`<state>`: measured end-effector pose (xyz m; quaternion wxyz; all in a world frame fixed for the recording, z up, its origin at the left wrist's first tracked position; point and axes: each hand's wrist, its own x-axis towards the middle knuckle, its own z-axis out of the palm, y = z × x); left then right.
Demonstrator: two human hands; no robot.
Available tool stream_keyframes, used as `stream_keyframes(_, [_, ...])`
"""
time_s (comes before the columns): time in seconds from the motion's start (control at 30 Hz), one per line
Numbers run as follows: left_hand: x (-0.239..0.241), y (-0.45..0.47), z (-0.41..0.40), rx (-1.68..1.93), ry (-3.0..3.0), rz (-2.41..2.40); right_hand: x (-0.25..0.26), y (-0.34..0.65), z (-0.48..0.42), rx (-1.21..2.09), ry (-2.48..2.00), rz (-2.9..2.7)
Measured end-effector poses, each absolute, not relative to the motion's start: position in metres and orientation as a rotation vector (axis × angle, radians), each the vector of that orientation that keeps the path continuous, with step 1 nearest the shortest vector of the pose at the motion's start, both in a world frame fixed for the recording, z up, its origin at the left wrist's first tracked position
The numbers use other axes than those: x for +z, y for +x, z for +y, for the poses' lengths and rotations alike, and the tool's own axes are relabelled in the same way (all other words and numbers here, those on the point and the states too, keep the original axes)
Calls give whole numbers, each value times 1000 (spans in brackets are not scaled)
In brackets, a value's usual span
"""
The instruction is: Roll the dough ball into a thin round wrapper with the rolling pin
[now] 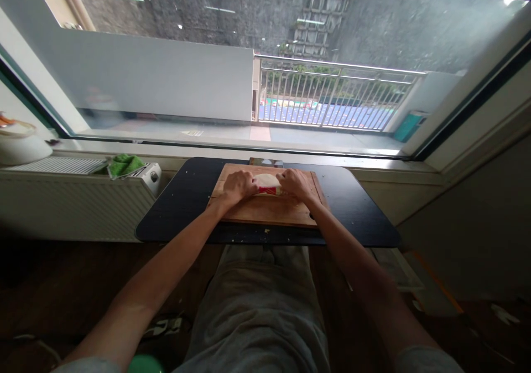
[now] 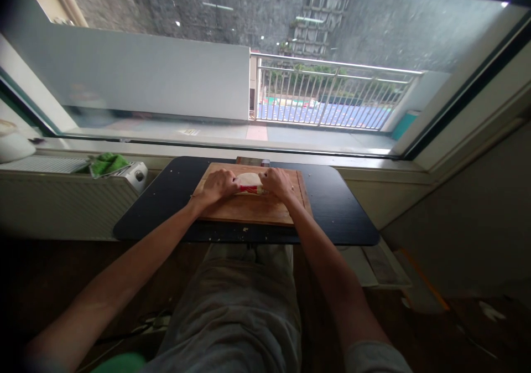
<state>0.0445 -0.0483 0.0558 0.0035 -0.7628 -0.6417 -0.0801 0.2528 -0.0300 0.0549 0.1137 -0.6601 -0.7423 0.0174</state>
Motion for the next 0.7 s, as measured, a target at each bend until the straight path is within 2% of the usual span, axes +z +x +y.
stream_keyframes(0.23, [60, 44, -49, -190, -2469, -2028, 52, 255, -37, 68, -1909, -2216])
stream_keyframes(0.7, [50, 46, -86, -290, -2385, -1951, 49, 252, -80, -145, -1959, -2206])
